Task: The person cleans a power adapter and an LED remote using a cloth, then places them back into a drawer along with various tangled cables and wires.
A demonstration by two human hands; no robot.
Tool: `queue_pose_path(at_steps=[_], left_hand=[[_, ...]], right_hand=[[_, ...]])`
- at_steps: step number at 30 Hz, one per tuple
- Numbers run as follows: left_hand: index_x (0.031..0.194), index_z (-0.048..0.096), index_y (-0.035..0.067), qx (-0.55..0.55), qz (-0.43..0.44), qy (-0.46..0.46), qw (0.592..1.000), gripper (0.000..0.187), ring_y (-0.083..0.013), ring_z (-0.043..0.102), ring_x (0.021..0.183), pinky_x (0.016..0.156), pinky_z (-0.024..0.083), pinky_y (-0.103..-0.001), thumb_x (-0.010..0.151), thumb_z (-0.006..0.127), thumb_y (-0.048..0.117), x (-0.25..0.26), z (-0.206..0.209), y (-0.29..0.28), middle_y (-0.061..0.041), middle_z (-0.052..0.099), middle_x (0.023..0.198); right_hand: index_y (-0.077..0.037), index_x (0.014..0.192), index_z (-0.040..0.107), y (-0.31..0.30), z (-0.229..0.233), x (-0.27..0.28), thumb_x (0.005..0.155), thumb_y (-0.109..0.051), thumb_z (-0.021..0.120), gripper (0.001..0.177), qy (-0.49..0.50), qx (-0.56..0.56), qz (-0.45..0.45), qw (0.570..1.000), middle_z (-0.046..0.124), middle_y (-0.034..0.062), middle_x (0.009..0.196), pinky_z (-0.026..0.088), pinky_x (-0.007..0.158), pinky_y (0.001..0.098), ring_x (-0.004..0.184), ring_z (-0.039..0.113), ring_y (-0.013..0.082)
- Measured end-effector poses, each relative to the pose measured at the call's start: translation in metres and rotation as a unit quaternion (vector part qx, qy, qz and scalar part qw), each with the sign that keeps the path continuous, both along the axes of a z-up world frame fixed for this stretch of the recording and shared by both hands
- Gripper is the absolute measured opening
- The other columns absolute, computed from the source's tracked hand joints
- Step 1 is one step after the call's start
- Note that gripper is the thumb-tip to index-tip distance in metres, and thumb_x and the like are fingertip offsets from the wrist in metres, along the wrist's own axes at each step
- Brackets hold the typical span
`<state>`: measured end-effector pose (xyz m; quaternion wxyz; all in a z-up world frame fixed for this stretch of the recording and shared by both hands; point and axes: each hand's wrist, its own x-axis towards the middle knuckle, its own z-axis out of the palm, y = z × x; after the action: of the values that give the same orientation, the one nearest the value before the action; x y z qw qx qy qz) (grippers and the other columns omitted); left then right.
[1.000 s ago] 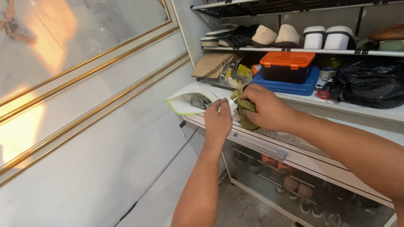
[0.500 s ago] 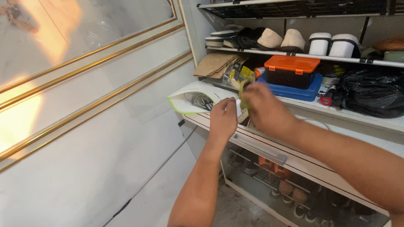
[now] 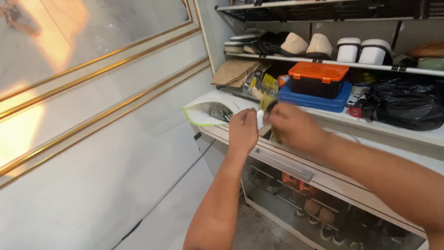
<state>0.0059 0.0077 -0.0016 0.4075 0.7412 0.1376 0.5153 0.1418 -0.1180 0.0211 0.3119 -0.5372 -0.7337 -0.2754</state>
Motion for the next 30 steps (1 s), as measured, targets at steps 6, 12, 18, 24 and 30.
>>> queue_pose_path(at_steps=[6, 12, 18, 24, 30], left_hand=[[0.085, 0.064, -0.005, -0.083, -0.001, 0.023, 0.996, 0.033, -0.0246, 0.055, 0.059, 0.061, 0.048, -0.04, 0.096, 0.05, 0.022, -0.005, 0.016, -0.009, -0.021, 0.057, 0.063], [0.087, 0.066, -0.004, -0.037, 0.0, 0.016, 0.999, 0.033, -0.0247, 0.057, 0.06, 0.063, 0.05, -0.039, 0.096, 0.049, 0.023, -0.006, 0.018, -0.01, -0.02, 0.061, 0.066], [0.092, 0.068, -0.003, -0.022, -0.005, 0.008, 1.0, 0.031, -0.0248, 0.061, 0.064, 0.066, 0.051, -0.038, 0.093, 0.05, 0.022, -0.005, 0.015, -0.009, -0.019, 0.065, 0.069], [0.095, 0.069, -0.004, 0.002, 0.008, -0.005, 1.0, 0.031, -0.0233, 0.062, 0.067, 0.069, 0.052, -0.036, 0.093, 0.05, 0.02, -0.007, 0.019, -0.011, -0.019, 0.065, 0.071], [0.092, 0.066, -0.005, 0.012, -0.013, 0.002, 1.0, 0.031, -0.0226, 0.057, 0.063, 0.066, 0.05, -0.037, 0.095, 0.049, 0.02, -0.008, 0.014, -0.008, -0.019, 0.062, 0.07]], right_hand=[[-0.005, 0.111, 0.07, 0.001, 0.0, -0.002, 0.064, 0.011, 0.067, 0.049, 0.055, -0.003, 0.022, 0.998, 0.059, 0.0148, 0.099, 0.051, 0.076, 0.041, 0.092, 0.061, 0.0328], [-0.005, 0.108, 0.07, -0.005, 0.0, -0.015, 0.071, 0.013, 0.066, 0.041, 0.072, 0.02, 0.01, 0.997, 0.06, 0.0152, 0.102, 0.053, 0.077, 0.0408, 0.093, 0.064, 0.0323], [-0.002, 0.108, 0.07, -0.004, -0.006, -0.016, 0.075, 0.014, 0.064, 0.038, 0.112, 0.043, 0.024, 0.993, 0.059, 0.0159, 0.099, 0.053, 0.077, 0.0391, 0.09, 0.064, 0.0321], [-0.004, 0.108, 0.07, 0.001, -0.01, -0.01, 0.077, 0.011, 0.066, 0.035, 0.108, 0.077, 0.034, 0.991, 0.058, 0.0145, 0.099, 0.052, 0.078, 0.0383, 0.091, 0.061, 0.0316], [-0.006, 0.11, 0.071, 0.002, -0.011, -0.005, 0.071, 0.014, 0.063, 0.045, 0.115, 0.044, 0.047, 0.991, 0.056, 0.0129, 0.096, 0.051, 0.074, 0.0387, 0.088, 0.06, 0.0305]])
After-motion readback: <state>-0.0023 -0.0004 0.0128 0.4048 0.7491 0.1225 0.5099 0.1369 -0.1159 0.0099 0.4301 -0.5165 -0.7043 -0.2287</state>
